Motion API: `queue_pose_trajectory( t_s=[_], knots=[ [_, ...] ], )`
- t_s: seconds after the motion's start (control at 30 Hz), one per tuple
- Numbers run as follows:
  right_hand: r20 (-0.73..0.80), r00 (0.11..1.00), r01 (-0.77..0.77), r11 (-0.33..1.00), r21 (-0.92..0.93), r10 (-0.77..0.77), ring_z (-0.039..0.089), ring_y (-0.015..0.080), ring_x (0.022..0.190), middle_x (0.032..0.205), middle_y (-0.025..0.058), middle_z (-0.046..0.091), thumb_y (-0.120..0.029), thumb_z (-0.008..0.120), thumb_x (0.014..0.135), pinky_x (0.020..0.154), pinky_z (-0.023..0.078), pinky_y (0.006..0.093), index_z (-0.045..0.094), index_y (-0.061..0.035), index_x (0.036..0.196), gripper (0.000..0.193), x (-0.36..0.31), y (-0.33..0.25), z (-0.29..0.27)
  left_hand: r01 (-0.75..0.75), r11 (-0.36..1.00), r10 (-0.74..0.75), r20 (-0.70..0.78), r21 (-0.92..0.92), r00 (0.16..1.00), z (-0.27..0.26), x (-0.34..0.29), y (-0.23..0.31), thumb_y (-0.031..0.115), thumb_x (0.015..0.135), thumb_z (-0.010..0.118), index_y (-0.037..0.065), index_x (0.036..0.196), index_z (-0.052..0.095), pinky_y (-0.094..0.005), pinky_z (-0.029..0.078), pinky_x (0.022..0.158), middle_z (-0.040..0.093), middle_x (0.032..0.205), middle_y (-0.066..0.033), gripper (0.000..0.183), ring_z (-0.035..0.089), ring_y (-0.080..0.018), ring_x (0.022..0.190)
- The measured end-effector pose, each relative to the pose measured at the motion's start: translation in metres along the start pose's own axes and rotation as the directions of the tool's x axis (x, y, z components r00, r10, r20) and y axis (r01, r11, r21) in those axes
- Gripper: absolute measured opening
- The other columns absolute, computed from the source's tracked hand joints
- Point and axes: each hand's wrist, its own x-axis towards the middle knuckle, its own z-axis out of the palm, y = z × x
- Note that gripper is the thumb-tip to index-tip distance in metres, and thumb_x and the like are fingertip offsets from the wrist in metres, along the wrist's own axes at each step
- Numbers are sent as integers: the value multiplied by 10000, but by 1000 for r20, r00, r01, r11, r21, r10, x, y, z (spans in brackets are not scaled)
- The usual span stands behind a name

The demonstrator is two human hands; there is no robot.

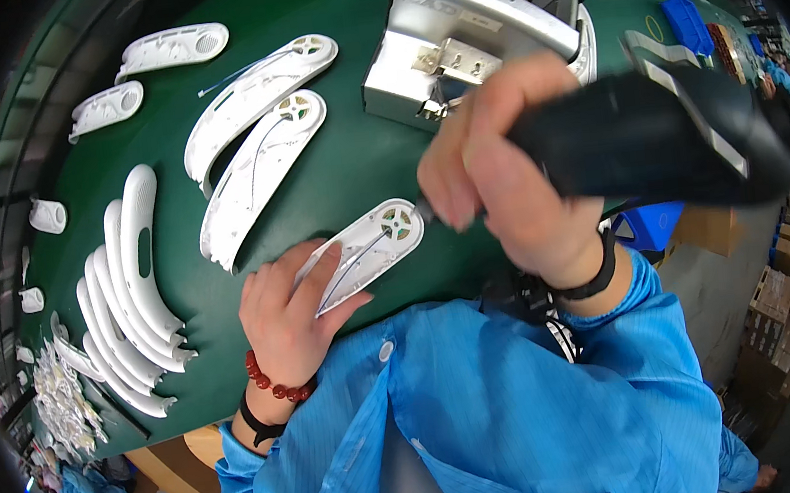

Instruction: Using an electric screwdriver to attach the internal sensor plate to the plastic housing of infrared thermometers.

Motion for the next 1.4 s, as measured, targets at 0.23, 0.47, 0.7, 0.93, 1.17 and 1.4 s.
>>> queue_pose_trajectory(
  t_s=[0.23, 0.47, 0.7, 0.93, 1.17, 1.4],
  knots=[
    [2, 988, -154, 988, -14, 155, 497, 145, 530, 642, 33, 523, -237, 668, 896, 492, 413, 293, 435, -97, 963, 279, -28, 0, 23, -4, 1000, 4, -19, -17, 1000, 1, 0, -1, 323, 617, 810, 94, 1084, 682, -337, 432, 666, 654, 1077, -42, 536, 582, -217, 781],
    [13, 982, -188, 981, -47, 188, 499, 151, 534, 644, 36, 520, -232, 665, 896, 508, 420, 297, 429, -99, 952, 277, -28, 5, 20, -1, 1000, 1, -20, -18, 1000, 1, 0, -1, 327, 615, 811, 96, 1092, 682, -336, 429, 663, 654, 1066, -40, 545, 584, -219, 777],
    [50, 989, -133, 989, -71, 136, 518, 146, 547, 649, 40, 526, -169, 672, 881, 518, 438, 304, 429, -85, 940, 264, -33, 13, 20, -12, 1000, 12, -2, -7, 1000, -1, 2, 1, 337, 625, 803, 93, 1088, 683, -340, 426, 661, 655, 1073, -40, 537, 581, -217, 768],
    [256, 965, 13, 965, -262, 57, 550, 175, 538, 650, 84, 587, -63, 716, 806, 503, 471, 309, 505, -26, 886, 228, -33, 16, 16, -28, 1000, 28, -14, -7, 1000, 1, 0, -1, 327, 661, 785, 102, 1087, 690, -319, 396, 647, 637, 1082, -16, 491, 546, -186, 731],
    [79, 986, 160, 971, -180, -148, 495, 137, 509, 626, 6, 522, -259, 589, 916, 470, 417, 295, 427, -142, 941, 202, 5, -27, 2, -2, 1000, 1, -26, -19, 1000, 0, 0, 3, 313, 622, 808, 85, 1071, 686, -344, 418, 653, 658, 1082, -46, 519, 577, -223, 780],
    [-3, 954, 284, 910, -302, -299, 532, 159, 532, 641, 104, 560, -50, 519, 918, 519, 482, 314, 446, 18, 980, 118, 42, -17, -29, 6, 1000, -6, -35, -10, 999, -1, 2, 3, 312, 614, 814, 88, 1074, 687, -343, 420, 653, 660, 1073, -44, 527, 573, -219, 758]
  ],
)
